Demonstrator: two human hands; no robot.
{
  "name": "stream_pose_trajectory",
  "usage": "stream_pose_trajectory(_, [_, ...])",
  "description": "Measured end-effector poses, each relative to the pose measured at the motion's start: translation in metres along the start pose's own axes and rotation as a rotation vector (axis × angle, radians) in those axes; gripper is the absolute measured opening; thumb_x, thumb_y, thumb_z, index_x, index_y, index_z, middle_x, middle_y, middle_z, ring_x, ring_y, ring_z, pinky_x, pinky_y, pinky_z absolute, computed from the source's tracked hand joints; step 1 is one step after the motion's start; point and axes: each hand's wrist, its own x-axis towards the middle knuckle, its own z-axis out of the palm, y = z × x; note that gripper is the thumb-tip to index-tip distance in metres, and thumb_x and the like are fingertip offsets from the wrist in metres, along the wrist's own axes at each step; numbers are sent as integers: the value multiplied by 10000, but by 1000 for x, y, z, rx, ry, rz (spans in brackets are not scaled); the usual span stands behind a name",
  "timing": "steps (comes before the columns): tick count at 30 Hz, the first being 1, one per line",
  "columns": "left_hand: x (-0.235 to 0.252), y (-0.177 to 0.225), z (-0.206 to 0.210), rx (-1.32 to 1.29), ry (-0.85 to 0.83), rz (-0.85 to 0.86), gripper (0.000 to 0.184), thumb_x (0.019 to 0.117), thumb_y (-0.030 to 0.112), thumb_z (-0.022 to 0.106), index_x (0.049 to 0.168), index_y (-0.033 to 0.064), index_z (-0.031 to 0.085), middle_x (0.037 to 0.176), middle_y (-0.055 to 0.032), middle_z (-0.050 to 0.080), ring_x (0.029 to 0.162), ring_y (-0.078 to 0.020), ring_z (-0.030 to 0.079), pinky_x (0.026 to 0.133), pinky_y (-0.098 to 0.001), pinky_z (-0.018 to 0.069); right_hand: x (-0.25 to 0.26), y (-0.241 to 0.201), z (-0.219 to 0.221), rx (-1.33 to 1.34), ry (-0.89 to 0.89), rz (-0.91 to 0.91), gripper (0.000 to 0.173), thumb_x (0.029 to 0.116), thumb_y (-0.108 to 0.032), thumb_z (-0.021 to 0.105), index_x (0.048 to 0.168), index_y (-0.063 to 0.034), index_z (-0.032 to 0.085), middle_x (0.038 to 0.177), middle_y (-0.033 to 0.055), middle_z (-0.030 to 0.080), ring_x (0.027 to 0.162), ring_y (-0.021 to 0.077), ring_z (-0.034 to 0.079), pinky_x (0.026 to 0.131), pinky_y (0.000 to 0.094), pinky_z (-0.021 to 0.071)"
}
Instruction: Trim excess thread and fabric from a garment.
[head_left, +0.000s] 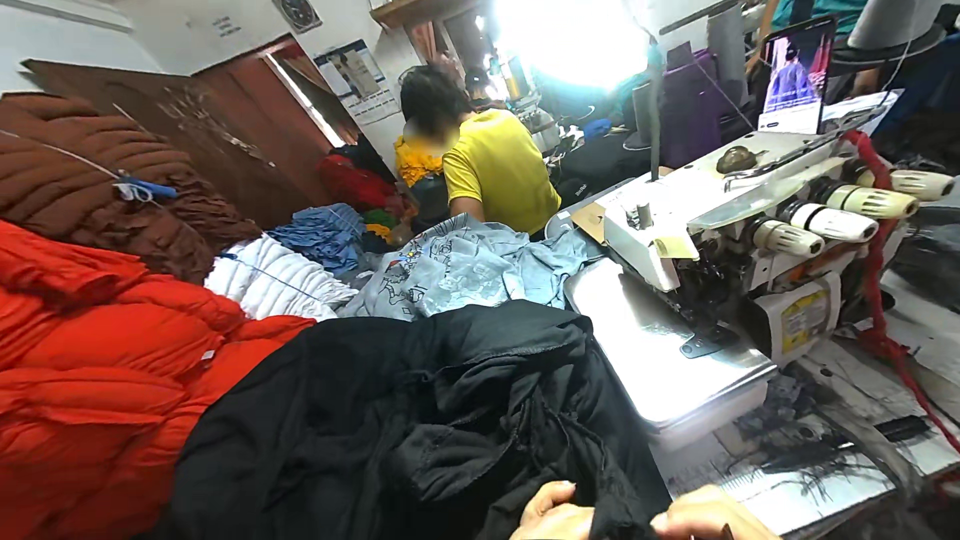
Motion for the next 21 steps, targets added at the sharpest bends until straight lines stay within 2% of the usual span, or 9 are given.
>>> stream_pose_trajectory(2, [0, -2, 5, 100, -32, 55, 247, 995, 43, 518, 885, -97, 690, 860, -105, 730, 972, -34, 652, 1095, -259, 366, 0, 2, 3, 27, 21, 10, 248, 1008, -66, 581, 1072, 157, 669, 1032, 196, 650, 867, 36, 596, 775, 156, 490])
stream_pose_trajectory(4, [0, -5, 8, 161, -27, 107, 209, 979, 23, 547, 858, -86, 678, 830, -121, 719, 925, -56, 663, 1083, -253, 372, -3, 9, 11, 86, 32, 6, 369, 992, -167, 657, 1133, 171, 613, 1114, 207, 627, 951, 29, 587, 837, 162, 487])
stream_pose_trajectory(7, [-2, -9, 10, 173, -7, 146, 206, 979, 43, 582, 846, -76, 683, 808, -123, 714, 889, -71, 670, 1074, -256, 385, -3, 18, 21, 102, 67, -18, 473, 933, -246, 757, 1140, 132, 563, 1148, 180, 590, 919, 8, 570, 785, 150, 487])
stream_pose_trajectory(11, [-3, -6, 8, 236, 11, 196, 188, 968, 52, 600, 846, -66, 679, 840, -136, 708, 939, -104, 670, 1072, -247, 406, 4, 18, 19, 6, 71, -38, 178, 936, 4, 640, 1036, 146, 600, 1093, 208, 643, 1053, 64, 619, 933, 186, 499])
stream_pose_trajectory(14, [-1, 1, 12, 285, 154, 177, 118, 948, 20, 601, 948, -67, 681, 964, -129, 721, 1038, -82, 662, 1017, -211, 469, 6, 17, 14, -14, 73, -90, 98, 958, 32, 585, 988, 123, 604, 1077, 180, 663, 1065, 35, 617, 950, 168, 487])
stream_pose_trajectory(16, [4, 3, 13, 232, 199, 119, 153, 970, 2, 574, 1123, -8, 581, 1124, -32, 695, 1114, 26, 620, 998, -178, 497, 8, 18, 10, -40, 67, -137, 92, 985, 7, 591, 996, 99, 594, 1070, 172, 669, 1070, 31, 623, 959, 159, 484])
stream_pose_trajectory(18, [10, 10, 17, 222, 186, 79, 295, 918, -50, 588, 1209, -71, 543, 1193, -105, 680, 1159, 0, 612, 1027, -201, 485, 8, 15, 8, -85, 72, -161, 116, 983, 4, 599, 987, 120, 612, 988, 199, 685, 984, 49, 652, 915, 156, 496])
stream_pose_trajectory(20, [17, 18, 22, 292, 144, 74, 308, 895, -50, 626, 1191, -130, 596, 1172, -228, 676, 1170, -96, 620, 1043, -213, 456, 7, 11, 10, -94, 71, -160, 135, 986, 5, 596, 968, 136, 626, 938, 211, 680, 932, 67, 655, 888, 152, 498])
stream_pose_trajectory(21, [19, 19, 25, 323, 128, 90, 280, 896, -49, 629, 1163, -130, 627, 1146, -249, 672, 1168, -128, 618, 1049, -208, 442, 6, 11, 11, -95, 73, -166, 138, 985, 5, 600, 954, 136, 629, 931, 214, 679, 929, 76, 657, 886, 150, 498])
